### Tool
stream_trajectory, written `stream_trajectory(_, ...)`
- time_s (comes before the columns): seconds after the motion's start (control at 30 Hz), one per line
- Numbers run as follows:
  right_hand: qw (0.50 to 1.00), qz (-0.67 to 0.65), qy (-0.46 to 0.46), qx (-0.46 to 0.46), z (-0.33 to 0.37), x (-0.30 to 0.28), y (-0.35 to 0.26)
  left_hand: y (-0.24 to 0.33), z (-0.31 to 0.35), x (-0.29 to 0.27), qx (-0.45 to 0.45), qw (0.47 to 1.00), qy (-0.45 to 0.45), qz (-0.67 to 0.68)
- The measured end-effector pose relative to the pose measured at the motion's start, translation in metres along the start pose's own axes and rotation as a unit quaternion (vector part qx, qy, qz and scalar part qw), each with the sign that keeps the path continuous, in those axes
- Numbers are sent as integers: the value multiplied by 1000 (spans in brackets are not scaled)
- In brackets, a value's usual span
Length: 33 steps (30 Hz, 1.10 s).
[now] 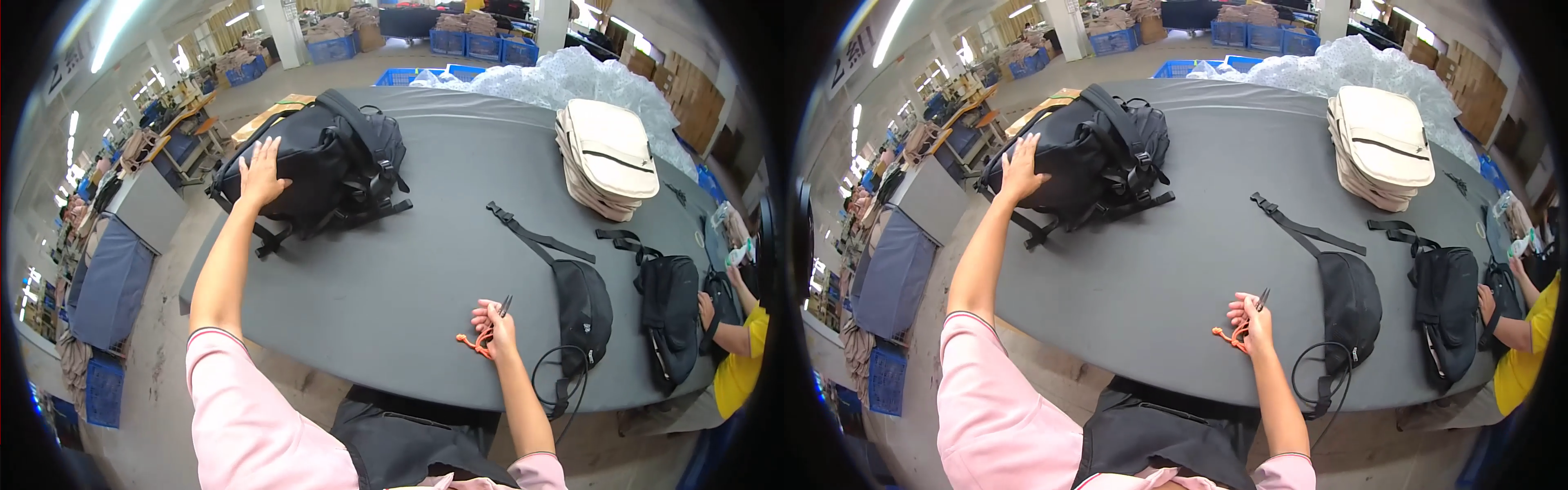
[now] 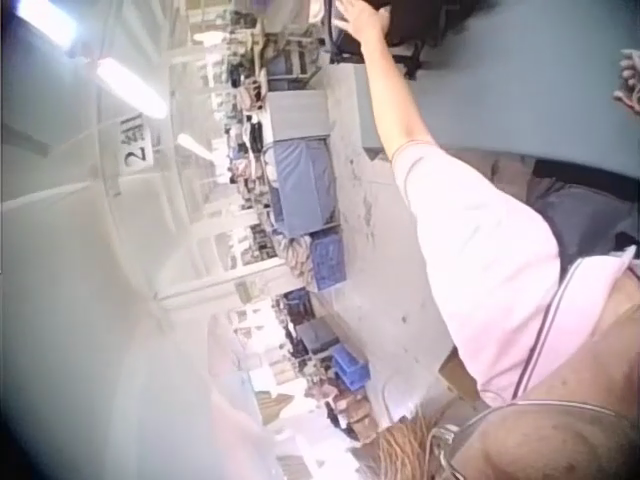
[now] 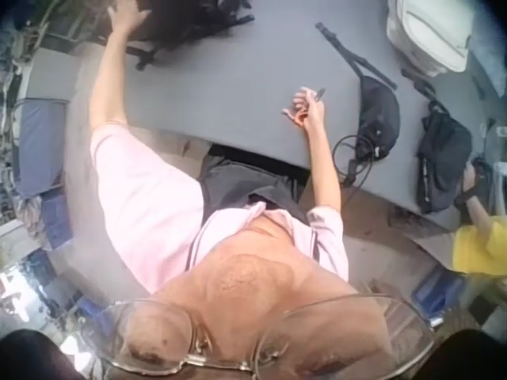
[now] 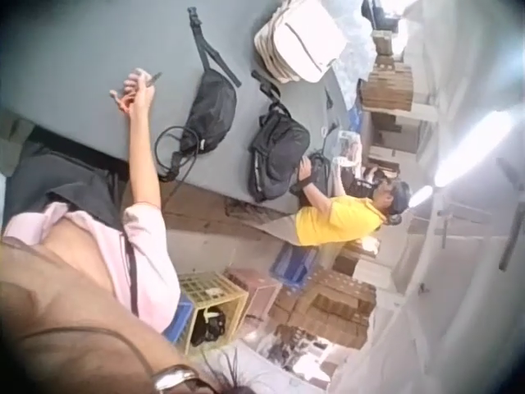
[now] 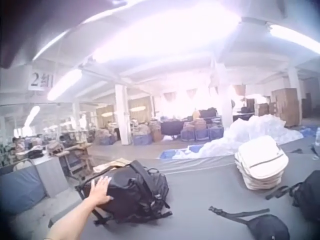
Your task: Trimming loose threads and inspecting backpacks at a manufacturing facility using thread nippers.
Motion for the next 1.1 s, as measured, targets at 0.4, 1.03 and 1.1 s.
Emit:
stream_trajectory(0.4,987,-87,118,-63,-1,-45,-21,191,195,-133,456,854,10,250)
stream_trajectory(1.03,883,433,-29,-180,72,52,-57,294,260,-108,327,511,-521,600)
stream_trajectory(1.1,902,400,-26,-160,79,51,-56,277,177,-74,187,687,-325,623)
Point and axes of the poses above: each hand's wrist, its own z-axis away from the middle knuckle, its own x-axis out of the palm, y = z × x, the point moved 8 cm from there along -z, towards the middle knuckle, and after that the axes turned 8 degrees about y, right-handed, at the moved point
